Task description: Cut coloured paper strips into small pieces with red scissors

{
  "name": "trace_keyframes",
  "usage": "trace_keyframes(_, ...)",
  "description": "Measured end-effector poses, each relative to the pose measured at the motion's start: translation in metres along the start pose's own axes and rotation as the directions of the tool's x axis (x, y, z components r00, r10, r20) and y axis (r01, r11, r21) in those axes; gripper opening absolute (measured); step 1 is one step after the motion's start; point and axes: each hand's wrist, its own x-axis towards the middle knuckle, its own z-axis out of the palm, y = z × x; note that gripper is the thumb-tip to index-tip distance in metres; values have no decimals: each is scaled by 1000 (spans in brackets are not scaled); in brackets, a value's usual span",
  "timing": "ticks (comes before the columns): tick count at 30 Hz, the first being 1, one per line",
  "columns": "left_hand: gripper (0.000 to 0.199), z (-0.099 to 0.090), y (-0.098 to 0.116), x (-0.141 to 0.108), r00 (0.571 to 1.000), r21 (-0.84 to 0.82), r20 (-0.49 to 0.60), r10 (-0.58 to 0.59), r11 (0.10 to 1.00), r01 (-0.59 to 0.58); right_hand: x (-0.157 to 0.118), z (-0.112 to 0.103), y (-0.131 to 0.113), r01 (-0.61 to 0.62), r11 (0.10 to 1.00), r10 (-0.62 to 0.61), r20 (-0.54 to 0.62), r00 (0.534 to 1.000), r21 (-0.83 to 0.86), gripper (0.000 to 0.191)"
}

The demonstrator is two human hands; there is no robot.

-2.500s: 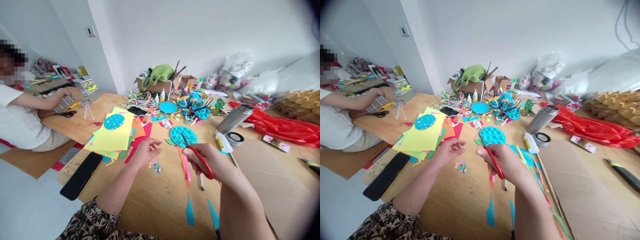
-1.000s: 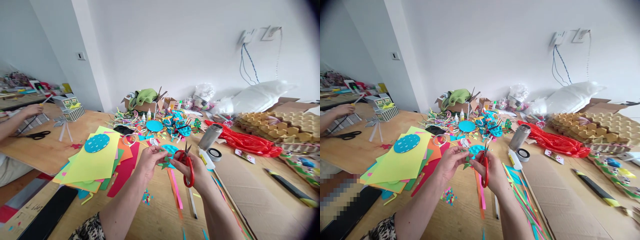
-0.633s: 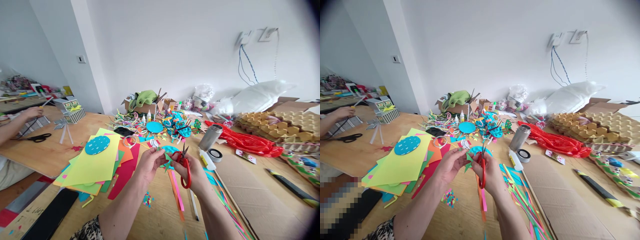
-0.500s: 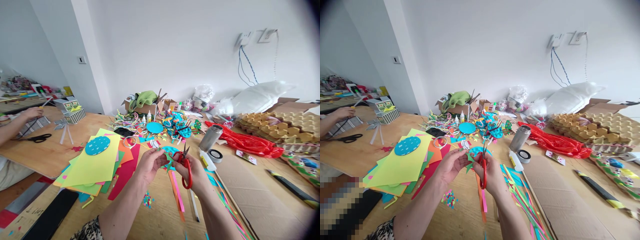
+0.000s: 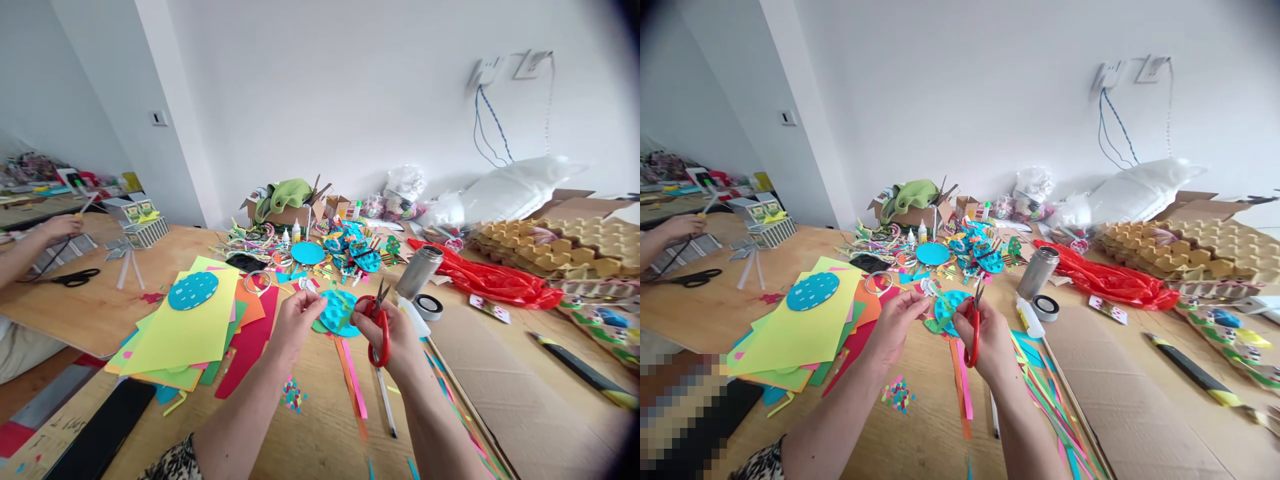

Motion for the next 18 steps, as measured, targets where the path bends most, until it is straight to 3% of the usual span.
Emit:
trace_keyframes(6,25,9,3,-12,968,51,222,-119,993,110,2,-1,2,14,1000,-15,-57,998,-27,21)
trace_keyframes(9,22,13,1,-14,966,42,202,-162,987,157,2,0,1,9,999,-11,-44,999,-40,24)
trace_keyframes(14,16,8,-2,-8,979,43,154,-131,991,126,2,0,1,40,990,-36,26,999,-133,34)
trace_keyframes(18,16,0,-1,-2,986,30,124,-112,994,109,1,-1,2,39,977,15,249,968,-209,39)
